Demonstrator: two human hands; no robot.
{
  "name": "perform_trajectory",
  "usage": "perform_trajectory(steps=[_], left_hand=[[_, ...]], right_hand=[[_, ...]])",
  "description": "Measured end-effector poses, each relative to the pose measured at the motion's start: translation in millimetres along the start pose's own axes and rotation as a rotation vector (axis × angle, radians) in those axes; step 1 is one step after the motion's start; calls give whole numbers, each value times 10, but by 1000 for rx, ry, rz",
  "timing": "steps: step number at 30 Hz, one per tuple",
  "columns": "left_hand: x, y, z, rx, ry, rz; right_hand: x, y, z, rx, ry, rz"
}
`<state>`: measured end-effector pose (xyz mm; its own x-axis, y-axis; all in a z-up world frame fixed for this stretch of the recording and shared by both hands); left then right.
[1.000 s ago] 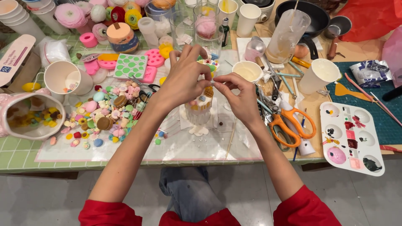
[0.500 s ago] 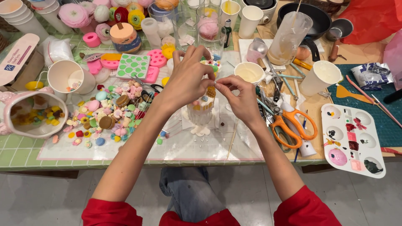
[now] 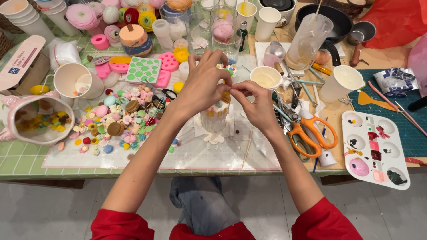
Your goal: Decorate a cylindrical container with various colorful charms and beads.
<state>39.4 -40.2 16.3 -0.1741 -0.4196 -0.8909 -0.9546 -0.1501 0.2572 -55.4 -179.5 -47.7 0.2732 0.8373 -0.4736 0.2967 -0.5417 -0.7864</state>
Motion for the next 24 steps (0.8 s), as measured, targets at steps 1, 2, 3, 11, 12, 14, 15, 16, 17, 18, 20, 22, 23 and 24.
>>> perform_trajectory(steps=[1,2,3,11,12,14,15,16,17,18,20,22,23,24], left_hand=[[5,-4,3,0,1,-1],[13,-11,5,-5,-4,4],[19,-18,6,-9,-9,9],[25,-22,15,-8,-13,26],[21,-23,19,-10,-14,28],[-28,-16,50,-11,1,41],[-56,-13,63,-10,16,53],[-111,-1,113,-10,17,53],[-183,-1,172,-29,68,91],[-256,-1,235,-49,119,128],[-362,-1,420,-89,177,168],[-419,-12,622,-131,236,208],[-420,-26,731,-163,272,239],[-420,-38,840,-194,307,270]], right_hand=[[5,9,1,-1,0,0],[10,19,1,2,-2,-1],[15,30,1,5,-4,-2],[39,71,7,22,0,-25],[42,72,7,24,3,-30],[45,107,21,15,6,-36],[44,124,27,6,10,-43],[37,111,41,6,10,-42],[25,108,57,28,25,-53],[16,103,75,50,41,-63],[-1,136,100,55,45,-43],[-1,141,109,60,47,-22],[10,132,111,56,41,-33],[21,123,114,52,34,-43]])
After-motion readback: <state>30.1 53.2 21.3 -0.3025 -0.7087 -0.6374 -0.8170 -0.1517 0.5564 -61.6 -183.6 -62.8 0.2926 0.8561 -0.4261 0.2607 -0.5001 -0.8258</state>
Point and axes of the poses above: each hand's wrist, its own z-axis away from the middle knuckle, its own x-axis out of the palm, y = z × x, the point moved 4 cm from there along -z, towards the middle knuckle, and after that the axes turned 15 degrees about -y, right-handed, at the moved point
